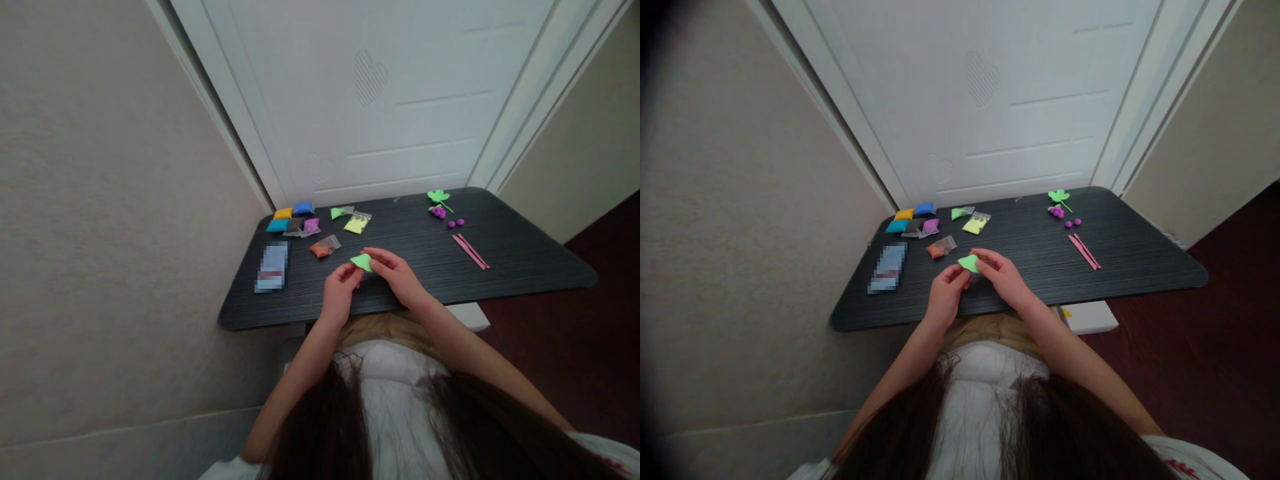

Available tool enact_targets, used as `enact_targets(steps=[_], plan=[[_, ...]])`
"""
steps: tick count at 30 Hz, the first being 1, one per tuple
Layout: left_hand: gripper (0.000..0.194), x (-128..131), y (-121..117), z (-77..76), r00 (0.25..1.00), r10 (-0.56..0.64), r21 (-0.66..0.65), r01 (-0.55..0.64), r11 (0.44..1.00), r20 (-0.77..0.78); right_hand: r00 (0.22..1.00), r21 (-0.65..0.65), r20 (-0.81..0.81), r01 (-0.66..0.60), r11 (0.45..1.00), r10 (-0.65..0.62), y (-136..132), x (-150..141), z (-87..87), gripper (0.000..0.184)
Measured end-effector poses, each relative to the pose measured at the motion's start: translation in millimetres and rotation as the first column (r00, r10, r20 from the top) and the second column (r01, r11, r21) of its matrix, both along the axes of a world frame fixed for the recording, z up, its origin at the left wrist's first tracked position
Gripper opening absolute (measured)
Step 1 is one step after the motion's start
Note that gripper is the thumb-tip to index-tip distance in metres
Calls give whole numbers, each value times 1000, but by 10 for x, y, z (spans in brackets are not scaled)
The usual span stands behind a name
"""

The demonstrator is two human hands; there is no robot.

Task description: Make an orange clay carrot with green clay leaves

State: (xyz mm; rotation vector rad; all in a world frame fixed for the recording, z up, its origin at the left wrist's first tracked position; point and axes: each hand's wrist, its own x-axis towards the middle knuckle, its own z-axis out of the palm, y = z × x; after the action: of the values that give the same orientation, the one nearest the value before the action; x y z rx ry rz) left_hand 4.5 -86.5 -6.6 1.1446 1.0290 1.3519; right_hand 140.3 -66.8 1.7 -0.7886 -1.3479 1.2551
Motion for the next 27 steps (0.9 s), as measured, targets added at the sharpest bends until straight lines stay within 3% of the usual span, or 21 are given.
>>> enact_targets(steps=[14, 27], plan=[[27, 30, 28, -8, 991, 131, 7, -131, 991, 21, 962, 175, 253, 59, 983, -103, -75, -68, 44, 34], [26, 37, 30, -12, 979, 201, 27, -201, 979, 23, 952, 259, 290, 22, 966, -100, -109, -85, 35, 38]])
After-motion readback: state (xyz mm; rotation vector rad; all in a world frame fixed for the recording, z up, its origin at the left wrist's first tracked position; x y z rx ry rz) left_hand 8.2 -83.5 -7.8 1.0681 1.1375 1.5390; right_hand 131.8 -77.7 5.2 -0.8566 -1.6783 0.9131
